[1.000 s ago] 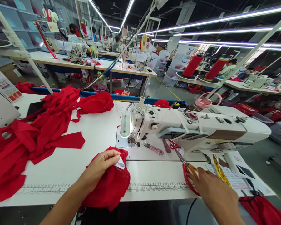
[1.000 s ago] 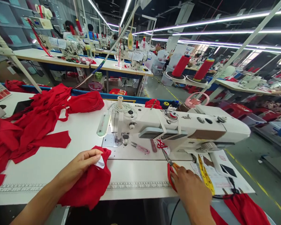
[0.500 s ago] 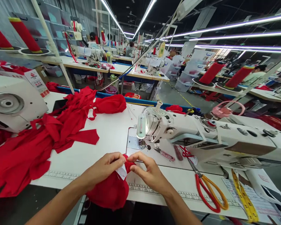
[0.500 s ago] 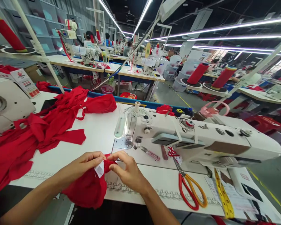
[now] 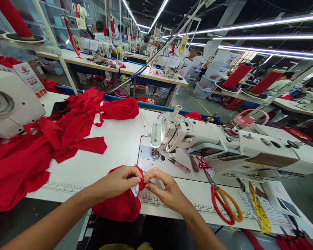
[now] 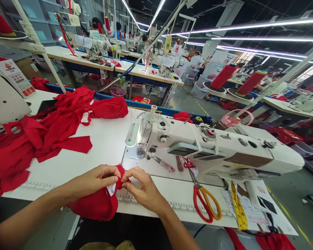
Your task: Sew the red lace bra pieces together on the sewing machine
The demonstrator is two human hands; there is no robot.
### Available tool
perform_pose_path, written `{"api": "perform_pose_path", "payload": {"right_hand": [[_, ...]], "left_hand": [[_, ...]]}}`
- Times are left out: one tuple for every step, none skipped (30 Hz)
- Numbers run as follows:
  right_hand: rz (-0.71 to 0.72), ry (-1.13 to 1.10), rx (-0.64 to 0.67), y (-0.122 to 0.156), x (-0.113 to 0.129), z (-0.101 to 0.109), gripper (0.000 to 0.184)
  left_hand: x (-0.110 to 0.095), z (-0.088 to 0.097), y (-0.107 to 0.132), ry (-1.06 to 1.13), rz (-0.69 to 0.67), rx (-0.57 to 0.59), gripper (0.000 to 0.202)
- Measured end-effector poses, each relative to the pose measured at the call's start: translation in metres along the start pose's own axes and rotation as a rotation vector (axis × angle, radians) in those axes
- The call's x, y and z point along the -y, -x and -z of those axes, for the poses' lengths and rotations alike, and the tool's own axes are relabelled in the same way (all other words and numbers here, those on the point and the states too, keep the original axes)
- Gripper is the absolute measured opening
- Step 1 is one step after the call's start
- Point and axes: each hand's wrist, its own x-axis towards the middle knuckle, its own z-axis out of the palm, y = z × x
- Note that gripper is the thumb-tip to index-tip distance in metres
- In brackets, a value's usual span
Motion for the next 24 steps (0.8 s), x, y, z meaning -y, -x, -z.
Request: {"api": "perform_pose_path", "payload": {"right_hand": [[-0.003, 0.012, 0.004, 0.001, 0.0, 0.0, 0.01], [-0.001, 0.021, 0.006, 0.001, 0.0, 0.0, 0.011], [0.005, 0.026, 0.009, 0.002, -0.001, 0.0, 0.012], [0.016, 0.026, 0.012, 0.003, -0.002, 0.0, 0.013], [0.028, 0.022, 0.017, 0.003, -0.003, 0.0, 0.014], [0.04, 0.014, 0.024, 0.004, -0.004, 0.0, 0.015], [0.048, 0.004, 0.031, 0.005, -0.005, 0.0, 0.015], [0.054, -0.006, 0.039, 0.005, -0.006, 0.0, 0.016], [0.059, -0.016, 0.045, 0.005, -0.007, 0.0, 0.017], [0.065, -0.025, 0.05, 0.005, -0.008, 0.001, 0.018], [0.071, -0.032, 0.052, 0.005, -0.008, 0.001, 0.018], [0.075, -0.039, 0.05, 0.005, -0.008, 0.001, 0.019], [0.076, -0.045, 0.047, 0.005, -0.009, 0.001, 0.018], [0.069, -0.049, 0.044, 0.005, -0.009, 0.001, 0.018], [0.056, -0.054, 0.041, 0.005, -0.009, 0.001, 0.017], [0.041, -0.057, 0.038, 0.005, -0.009, 0.001, 0.016], [0.025, -0.059, 0.035, 0.005, -0.01, 0.0, 0.016], [0.01, -0.06, 0.032, 0.005, -0.01, 0.0, 0.016], [0.001, -0.06, 0.027, 0.004, -0.01, -0.001, 0.016], [-0.005, -0.061, 0.022, 0.004, -0.01, -0.001, 0.015], [-0.007, -0.062, 0.017, 0.004, -0.011, -0.001, 0.015], [-0.008, -0.062, 0.013, 0.003, -0.011, -0.001, 0.015], [-0.01, -0.06, 0.01, 0.003, -0.011, -0.002, 0.015], [-0.013, -0.058, 0.008, 0.003, -0.011, -0.002, 0.015]], "left_hand": [[-0.002, 0.0, 0.0, -0.006, 0.013, 0.009, 0.025], [-0.004, 0.001, 0.0, -0.009, 0.026, 0.019, 0.025], [-0.005, 0.001, 0.0, -0.007, 0.037, 0.029, 0.025], [-0.006, 0.001, 0.0, -0.004, 0.047, 0.04, 0.025], [-0.007, 0.001, 0.0, -0.001, 0.056, 0.046, 0.026], [-0.007, 0.002, 0.0, -0.002, 0.065, 0.049, 0.026], [-0.007, 0.002, 0.0, -0.005, 0.07, 0.052, 0.027], [-0.007, 0.002, 0.0, -0.008, 0.073, 0.055, 0.027], [-0.007, 0.002, -0.001, -0.009, 0.073, 0.057, 0.027], [-0.006, 0.002, -0.001, -0.011, 0.071, 0.057, 0.026], [-0.006, 0.002, -0.001, -0.009, 0.069, 0.055, 0.026], [-0.007, 0.002, -0.002, -0.007, 0.068, 0.055, 0.026], [-0.007, 0.002, -0.002, -0.004, 0.069, 0.054, 0.025], [-0.008, 0.002, -0.003, 0.0, 0.07, 0.054, 0.025], [-0.008, 0.002, -0.003, 0.005, 0.071, 0.056, 0.025], [-0.009, 0.002, -0.003, 0.01, 0.07, 0.062, 0.026], [-0.009, 0.002, -0.003, 0.013, 0.066, 0.07, 0.027], [-0.008, 0.002, -0.003, 0.013, 0.061, 0.075, 0.028], [-0.008, 0.003, -0.004, 0.011, 0.057, 0.078, 0.029], [-0.008, 0.003, -0.004, 0.011, 0.056, 0.081, 0.03], [-0.007, 0.003, -0.004, 0.014, 0.056, 0.082, 0.031], [-0.007, 0.003, -0.004, 0.019, 0.057, 0.081, 0.032], [-0.006, 0.003, -0.004, 0.023, 0.058, 0.08, 0.032], [-0.006, 0.003, -0.004, 0.026, 0.06, 0.079, 0.033]]}}
